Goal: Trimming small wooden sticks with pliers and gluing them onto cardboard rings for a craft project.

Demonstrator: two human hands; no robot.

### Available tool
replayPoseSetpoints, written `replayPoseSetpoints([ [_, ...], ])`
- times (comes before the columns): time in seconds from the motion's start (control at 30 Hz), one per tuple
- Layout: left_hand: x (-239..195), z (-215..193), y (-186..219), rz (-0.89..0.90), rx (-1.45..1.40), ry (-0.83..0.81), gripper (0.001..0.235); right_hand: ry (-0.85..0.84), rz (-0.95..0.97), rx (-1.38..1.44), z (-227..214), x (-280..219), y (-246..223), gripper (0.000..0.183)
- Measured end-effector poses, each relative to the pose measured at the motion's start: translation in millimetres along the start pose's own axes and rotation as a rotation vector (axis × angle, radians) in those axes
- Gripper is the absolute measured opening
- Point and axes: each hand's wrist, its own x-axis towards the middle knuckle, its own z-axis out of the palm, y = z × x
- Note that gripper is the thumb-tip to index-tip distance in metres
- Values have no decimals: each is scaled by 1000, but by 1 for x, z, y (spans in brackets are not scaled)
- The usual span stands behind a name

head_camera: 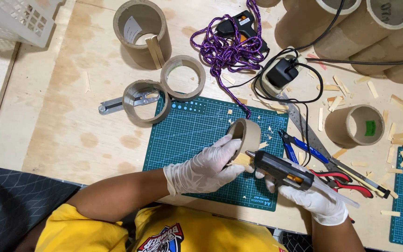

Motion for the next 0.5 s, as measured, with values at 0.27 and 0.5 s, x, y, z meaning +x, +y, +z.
replayPoseSetpoints([
  [0.27, 0, 3, -8, 322, 486, 121, 14, 173, 25, -114, -15, -10, 15, 69],
  [0.5, -4, 4, -9, 420, 741, 135, 8, 20, 330, 1573, -69, -37, 71, 57],
])
